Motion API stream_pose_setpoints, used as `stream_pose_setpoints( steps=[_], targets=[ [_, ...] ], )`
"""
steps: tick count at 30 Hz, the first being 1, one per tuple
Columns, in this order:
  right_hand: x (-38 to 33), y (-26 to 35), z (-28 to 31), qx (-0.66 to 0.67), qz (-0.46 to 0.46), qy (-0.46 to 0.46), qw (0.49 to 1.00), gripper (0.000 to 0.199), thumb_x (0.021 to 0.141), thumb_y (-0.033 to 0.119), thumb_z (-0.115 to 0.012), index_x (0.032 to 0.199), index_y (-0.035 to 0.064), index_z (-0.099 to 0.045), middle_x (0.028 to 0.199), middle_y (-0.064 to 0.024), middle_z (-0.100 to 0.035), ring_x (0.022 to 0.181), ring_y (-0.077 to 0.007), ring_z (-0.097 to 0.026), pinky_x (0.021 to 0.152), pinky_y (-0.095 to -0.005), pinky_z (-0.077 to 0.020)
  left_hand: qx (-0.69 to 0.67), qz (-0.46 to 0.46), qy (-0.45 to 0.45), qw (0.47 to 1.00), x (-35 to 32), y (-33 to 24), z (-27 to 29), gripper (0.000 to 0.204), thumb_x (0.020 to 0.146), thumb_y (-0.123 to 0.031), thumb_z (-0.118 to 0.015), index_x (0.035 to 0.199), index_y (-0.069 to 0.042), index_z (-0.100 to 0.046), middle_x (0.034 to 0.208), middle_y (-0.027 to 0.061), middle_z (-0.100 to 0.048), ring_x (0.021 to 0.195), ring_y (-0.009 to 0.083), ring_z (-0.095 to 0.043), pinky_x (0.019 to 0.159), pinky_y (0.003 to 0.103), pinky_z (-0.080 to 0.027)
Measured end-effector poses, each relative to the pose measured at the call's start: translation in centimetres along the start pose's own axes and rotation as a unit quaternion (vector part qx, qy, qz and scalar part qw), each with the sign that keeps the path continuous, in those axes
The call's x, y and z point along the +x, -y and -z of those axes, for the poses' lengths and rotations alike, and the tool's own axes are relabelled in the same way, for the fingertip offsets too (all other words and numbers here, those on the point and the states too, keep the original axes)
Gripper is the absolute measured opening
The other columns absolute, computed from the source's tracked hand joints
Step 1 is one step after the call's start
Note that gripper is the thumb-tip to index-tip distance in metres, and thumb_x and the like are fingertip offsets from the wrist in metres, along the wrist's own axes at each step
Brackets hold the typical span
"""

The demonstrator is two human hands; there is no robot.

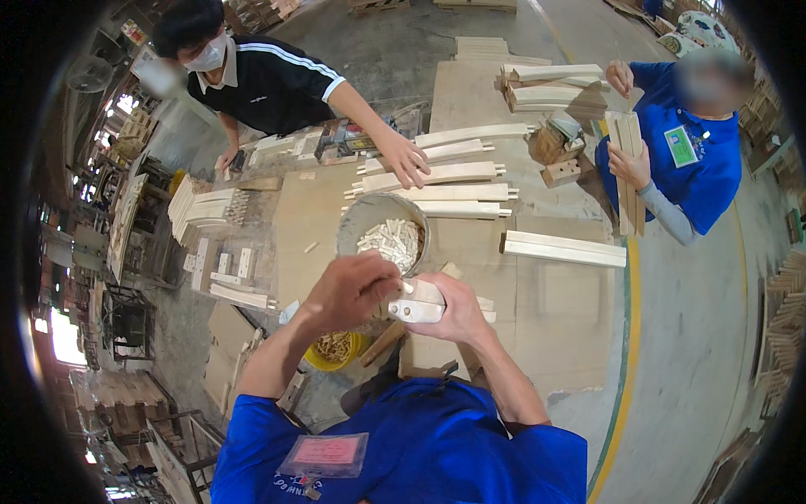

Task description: The person inserts small wooden dowels into pre-drilled holes on a wooden block. They repeatedly pick dowels from a bucket and place them into the holes, then set the block aside and pick up another one.

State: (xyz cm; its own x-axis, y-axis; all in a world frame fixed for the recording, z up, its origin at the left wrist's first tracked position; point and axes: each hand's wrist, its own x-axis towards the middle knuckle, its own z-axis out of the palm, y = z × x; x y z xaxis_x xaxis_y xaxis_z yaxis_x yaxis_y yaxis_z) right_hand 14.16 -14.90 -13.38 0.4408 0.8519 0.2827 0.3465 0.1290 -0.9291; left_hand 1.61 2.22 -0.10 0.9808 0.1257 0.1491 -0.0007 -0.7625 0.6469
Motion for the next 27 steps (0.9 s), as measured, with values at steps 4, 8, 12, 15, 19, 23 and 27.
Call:
stream_pose_setpoints(
  steps=[4,8,12,15,19,23,27],
  targets=[
    [0.3,-0.3,-0.5,-0.032,0.007,0.009,0.999,0.070,0.054,0.021,-0.094,0.115,0.0060,-0.064,0.103,-0.0119,-0.070,0.092,-0.0312,-0.070,0.082,-0.0397,-0.0562,0.190,-0.105,0.039,0.975,-0.5,-2.7,0.8,0.032,0.075,-0.003,-0.069,0.106,-0.007,-0.061,0.089,0.0074,-0.064,0.075,0.0268,-0.068,0.057,0.038,-0.056],
    [0.3,-0.1,-1.2,-0.019,0.041,0.003,0.999,0.071,0.051,0.020,-0.092,0.114,0.0053,-0.064,0.102,-0.0125,-0.069,0.090,-0.0334,-0.068,0.079,-0.0413,-0.0555,0.156,-0.082,0.048,0.983,-1.1,-2.2,1.0,0.029,0.075,-0.001,-0.069,0.102,-0.007,-0.061,0.084,0.0057,-0.062,0.076,0.0264,-0.068,0.056,0.038,-0.055],
    [0.9,0.3,-1.8,-0.049,0.072,0.000,0.996,0.071,0.049,0.020,-0.091,0.113,0.0055,-0.064,0.102,-0.0123,-0.069,0.089,-0.0331,-0.068,0.077,-0.0412,-0.0547,0.126,-0.063,0.081,0.987,-1.8,-0.9,1.3,0.030,0.073,0.001,-0.070,0.101,-0.007,-0.062,0.084,0.0048,-0.063,0.072,0.0250,-0.069,0.055,0.038,-0.055],
    [0.4,0.3,-2.5,-0.041,0.077,-0.015,0.996,0.069,0.049,0.019,-0.091,0.111,0.0054,-0.064,0.102,-0.0127,-0.069,0.090,-0.0328,-0.068,0.077,-0.0404,-0.0547,0.076,-0.086,0.040,0.993,-2.7,0.3,0.6,0.032,0.071,0.003,-0.066,0.101,-0.007,-0.060,0.086,0.0053,-0.058,0.069,0.0242,-0.065,0.052,0.036,-0.053],
    [0.6,0.5,-2.2,-0.047,0.063,-0.037,0.996,0.067,0.052,0.018,-0.090,0.112,0.0046,-0.065,0.102,-0.0145,-0.069,0.092,-0.0333,-0.069,0.078,-0.0408,-0.0552,0.008,-0.107,-0.017,0.994,-3.1,0.9,-0.7,0.035,0.076,0.003,-0.067,0.107,-0.011,-0.061,0.089,0.0058,-0.063,0.073,0.0266,-0.066,0.056,0.034,-0.054],
    [-0.3,0.2,-2.4,-0.079,0.058,-0.035,0.995,0.065,0.054,0.017,-0.089,0.113,0.0041,-0.065,0.102,-0.0163,-0.069,0.094,-0.0345,-0.069,0.081,-0.0416,-0.0558,-0.017,-0.085,-0.008,0.996,-2.5,0.7,-0.9,0.029,0.078,0.000,-0.070,0.103,-0.009,-0.061,0.085,0.0070,-0.062,0.074,0.0293,-0.066,0.058,0.038,-0.054],
    [-0.8,0.4,-1.7,-0.071,0.025,-0.030,0.997,0.064,0.058,0.019,-0.091,0.115,0.0035,-0.065,0.104,-0.0163,-0.070,0.092,-0.0341,-0.070,0.081,-0.0399,-0.0569,-0.131,-0.086,0.103,0.982,-0.1,3.4,0.7,0.014,0.080,-0.007,-0.072,0.093,-0.008,-0.065,0.085,0.0089,-0.066,0.075,0.0278,-0.068,0.059,0.038,-0.054]
  ],
)
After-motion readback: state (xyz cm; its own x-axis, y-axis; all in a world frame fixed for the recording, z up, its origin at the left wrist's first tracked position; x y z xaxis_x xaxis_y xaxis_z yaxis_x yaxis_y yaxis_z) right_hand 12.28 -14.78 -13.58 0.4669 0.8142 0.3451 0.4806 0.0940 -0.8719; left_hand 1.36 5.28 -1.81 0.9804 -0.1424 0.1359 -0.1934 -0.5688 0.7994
